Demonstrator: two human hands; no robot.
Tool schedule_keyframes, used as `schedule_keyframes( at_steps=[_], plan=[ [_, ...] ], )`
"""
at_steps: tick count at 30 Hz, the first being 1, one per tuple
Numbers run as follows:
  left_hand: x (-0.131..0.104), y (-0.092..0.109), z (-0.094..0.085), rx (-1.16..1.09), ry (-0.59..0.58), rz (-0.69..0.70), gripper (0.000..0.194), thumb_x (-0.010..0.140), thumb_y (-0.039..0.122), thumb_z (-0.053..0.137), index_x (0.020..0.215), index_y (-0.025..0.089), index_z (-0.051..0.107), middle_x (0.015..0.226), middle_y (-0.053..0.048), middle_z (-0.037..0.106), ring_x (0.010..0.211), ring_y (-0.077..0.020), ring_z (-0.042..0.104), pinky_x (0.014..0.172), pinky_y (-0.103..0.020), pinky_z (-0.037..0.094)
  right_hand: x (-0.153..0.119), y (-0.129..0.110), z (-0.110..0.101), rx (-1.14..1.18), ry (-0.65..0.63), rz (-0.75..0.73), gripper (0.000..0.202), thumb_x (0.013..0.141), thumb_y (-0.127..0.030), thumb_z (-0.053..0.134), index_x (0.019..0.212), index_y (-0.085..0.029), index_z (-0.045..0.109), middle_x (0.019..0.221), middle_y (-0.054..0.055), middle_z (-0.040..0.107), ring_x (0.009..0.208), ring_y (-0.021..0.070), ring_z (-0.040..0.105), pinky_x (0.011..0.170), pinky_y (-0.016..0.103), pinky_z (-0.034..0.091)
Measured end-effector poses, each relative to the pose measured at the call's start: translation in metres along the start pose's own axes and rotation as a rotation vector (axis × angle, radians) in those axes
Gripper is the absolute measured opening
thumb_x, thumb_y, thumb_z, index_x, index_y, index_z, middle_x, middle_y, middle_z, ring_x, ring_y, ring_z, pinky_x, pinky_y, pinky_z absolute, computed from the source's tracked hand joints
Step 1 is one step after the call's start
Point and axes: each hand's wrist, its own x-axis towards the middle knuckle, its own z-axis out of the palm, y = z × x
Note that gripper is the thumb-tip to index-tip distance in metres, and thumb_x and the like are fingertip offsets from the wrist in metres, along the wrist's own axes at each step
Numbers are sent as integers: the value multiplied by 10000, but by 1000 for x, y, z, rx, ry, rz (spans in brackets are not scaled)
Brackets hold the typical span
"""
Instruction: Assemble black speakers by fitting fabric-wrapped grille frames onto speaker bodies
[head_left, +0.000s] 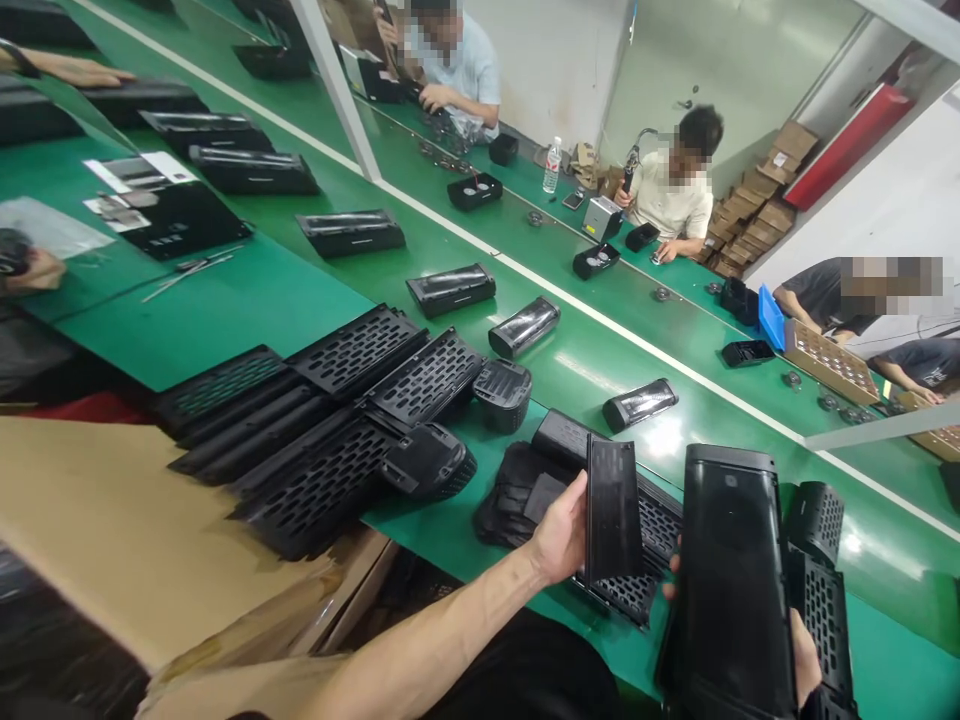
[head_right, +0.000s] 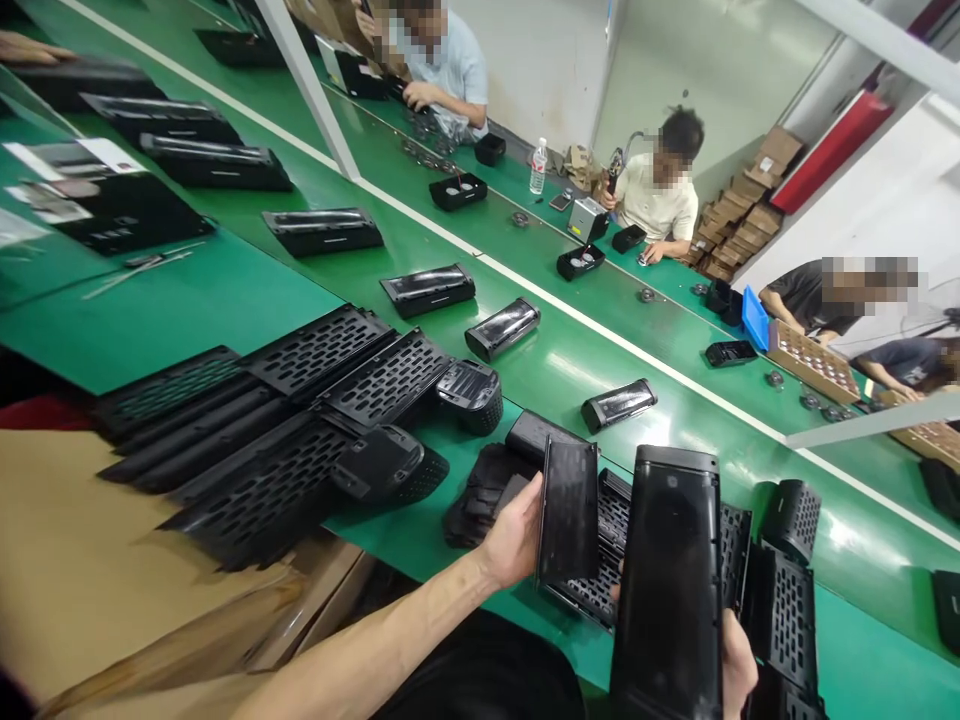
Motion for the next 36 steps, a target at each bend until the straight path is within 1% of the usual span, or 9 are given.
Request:
schedule_keyframes(
  at_steps=[3,6,10,14,17,21,24,29,36],
  plan=[
    [1,-4,-3,-9,-34,20,495,932,586,649,1093,132,765,1038,-119,798,1035,-287,723,973,-377,523,-10,-1,6,99,50,127,708,881,-748,509,1488,-391,587,1370,65,706,1249,409,671,983,601,589],
    [3,-8,-4,-8,-97,47,481,915,566,687,1139,147,762,1099,-108,797,1053,-277,713,969,-366,522,-10,-24,21,-75,119,-19,948,815,-613,736,1637,-395,318,1564,42,543,1386,392,562,1087,545,528],
    [5,-9,1,-16,-155,48,490,919,549,683,1176,138,756,1177,-119,783,1117,-289,697,1019,-381,508,-8,-56,39,-297,161,-109,1034,731,-595,842,1617,-381,355,1553,95,535,1349,421,569,1039,548,535],
    [1,-1,6,-33,-123,13,429,895,518,655,1030,126,769,1024,-129,801,1036,-314,727,957,-406,543,-12,-65,39,-375,212,-104,1014,745,-611,824,1615,-388,353,1540,97,538,1298,426,602,956,523,572],
    [-1,5,2,-19,-17,2,425,832,521,683,963,122,749,928,-143,793,950,-330,747,876,-437,582,-11,-61,34,-400,259,-98,1011,738,-614,825,1609,-379,370,1516,104,546,1279,424,612,966,507,562],
    [1,5,-11,172,228,85,302,690,272,861,915,142,708,782,-84,766,694,-246,728,681,-383,603,-7,-48,32,-450,283,-95,1045,698,-644,838,1599,-369,385,1487,117,548,1262,426,611,1000,538,531],
    [5,1,-20,281,342,143,317,671,236,893,902,137,702,731,-67,748,611,-218,702,613,-364,596,-4,-36,31,-433,277,-60,1072,688,-678,829,1602,-369,364,1493,123,526,1283,426,593,1033,559,502],
    [10,-3,-25,325,427,177,359,659,277,922,910,123,717,741,-73,754,615,-211,709,594,-329,586,-4,-19,30,-399,271,-27,1104,668,-674,841,1604,-338,361,1485,147,511,1283,429,589,1020,548,509],
    [14,-11,-21,354,432,179,419,647,335,943,938,125,727,743,-75,757,615,-211,710,614,-332,589,-5,-14,31,-394,263,4,1071,703,-662,824,1607,-334,352,1468,121,530,1233,387,629,974,480,559]
  ],
)
